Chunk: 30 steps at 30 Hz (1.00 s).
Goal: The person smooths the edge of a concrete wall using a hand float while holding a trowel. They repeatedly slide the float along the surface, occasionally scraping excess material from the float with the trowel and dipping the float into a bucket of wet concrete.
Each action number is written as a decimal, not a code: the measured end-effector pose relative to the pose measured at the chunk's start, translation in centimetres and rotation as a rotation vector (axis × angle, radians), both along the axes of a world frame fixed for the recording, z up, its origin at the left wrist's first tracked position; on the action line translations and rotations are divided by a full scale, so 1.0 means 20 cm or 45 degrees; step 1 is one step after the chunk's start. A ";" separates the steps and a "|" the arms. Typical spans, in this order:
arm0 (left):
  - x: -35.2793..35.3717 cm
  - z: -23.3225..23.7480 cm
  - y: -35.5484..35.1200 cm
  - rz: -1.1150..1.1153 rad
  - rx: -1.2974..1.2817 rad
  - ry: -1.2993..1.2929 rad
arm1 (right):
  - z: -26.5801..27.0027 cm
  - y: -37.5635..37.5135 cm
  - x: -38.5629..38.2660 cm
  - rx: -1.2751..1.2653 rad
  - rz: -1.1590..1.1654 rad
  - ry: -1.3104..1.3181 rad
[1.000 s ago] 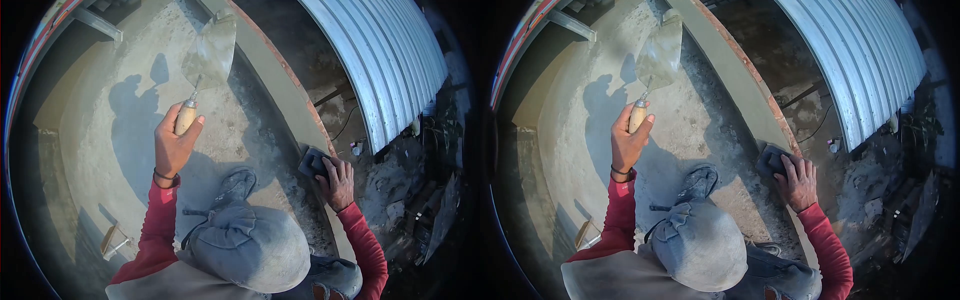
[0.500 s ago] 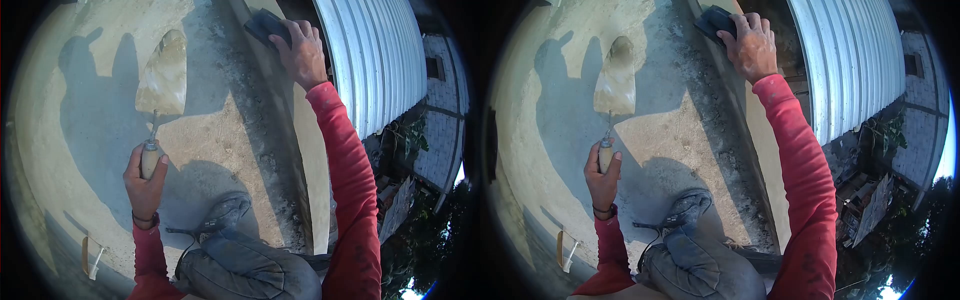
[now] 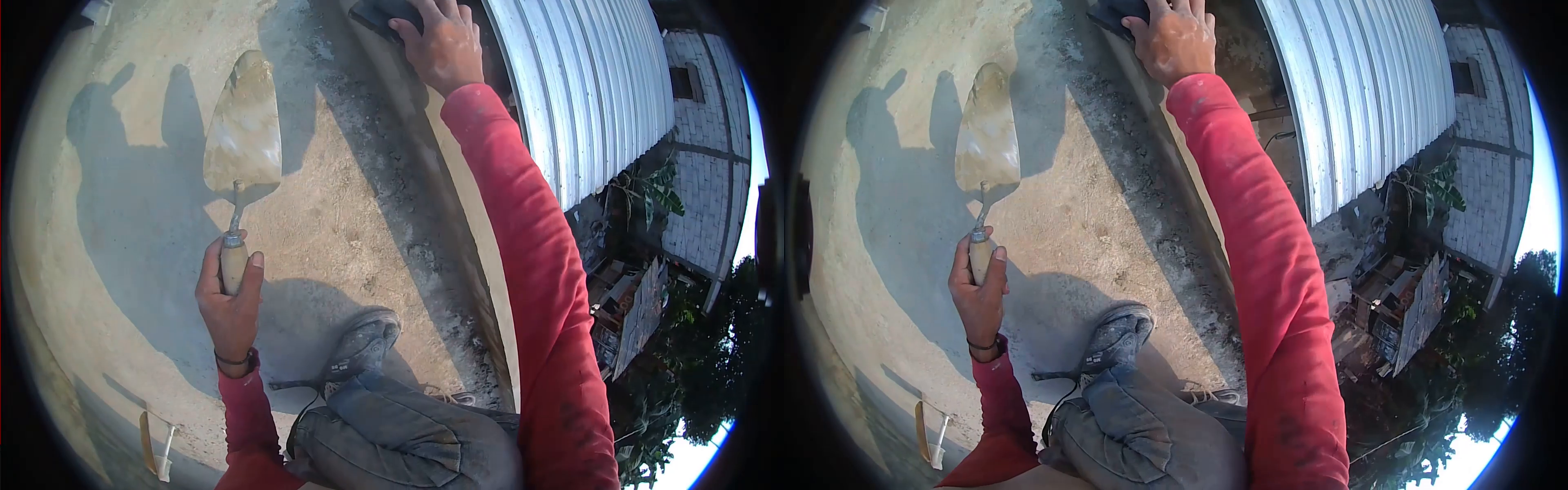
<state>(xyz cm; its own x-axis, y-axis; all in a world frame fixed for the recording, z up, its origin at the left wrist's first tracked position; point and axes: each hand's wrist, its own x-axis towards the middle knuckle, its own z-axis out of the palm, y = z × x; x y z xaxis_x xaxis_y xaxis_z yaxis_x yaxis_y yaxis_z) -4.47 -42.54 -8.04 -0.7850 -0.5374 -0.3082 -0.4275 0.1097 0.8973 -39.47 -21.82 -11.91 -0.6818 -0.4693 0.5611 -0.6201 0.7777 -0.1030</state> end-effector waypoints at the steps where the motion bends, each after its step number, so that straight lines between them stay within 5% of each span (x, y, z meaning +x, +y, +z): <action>1: 0.00 0.01 -0.01 -0.011 -0.007 0.004 | 0.00 0.04 0.04 -0.007 -0.011 0.004; 8: 0.11 -0.06 -0.07 -0.135 -0.171 0.065 | 0.19 0.94 1.14 0.283 -0.053 -0.595; 11: 0.15 -0.08 -0.06 -0.138 -0.183 0.052 | 0.15 0.72 0.93 0.177 -0.041 -0.523; 16: 0.16 -0.01 0.00 -0.101 -0.165 0.030 | -0.01 -0.03 0.03 -0.023 -0.022 -0.053; 19: 0.13 0.03 -0.02 -0.037 -0.070 -0.025 | 0.01 0.00 0.10 0.056 0.073 -0.167; 24: 0.16 0.00 -0.05 -0.044 -0.067 0.016 | 0.16 0.66 0.87 0.246 0.038 -0.490; 27: 0.19 -0.02 -0.04 -0.018 -0.030 0.004 | 0.12 0.60 0.77 0.198 0.041 -0.468; 30: 0.22 -0.05 -0.03 -0.073 -0.133 0.020 | 0.05 0.18 0.27 0.103 0.120 -0.206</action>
<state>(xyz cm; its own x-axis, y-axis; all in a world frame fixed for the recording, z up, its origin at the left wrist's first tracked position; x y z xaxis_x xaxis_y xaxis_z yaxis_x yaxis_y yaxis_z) -0.06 -43.07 -8.99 -0.8195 -0.5204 -0.2401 -0.4038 0.2268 0.8863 -34.01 -18.26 -10.88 -0.7112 -0.5744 0.4053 -0.6708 0.7270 -0.1467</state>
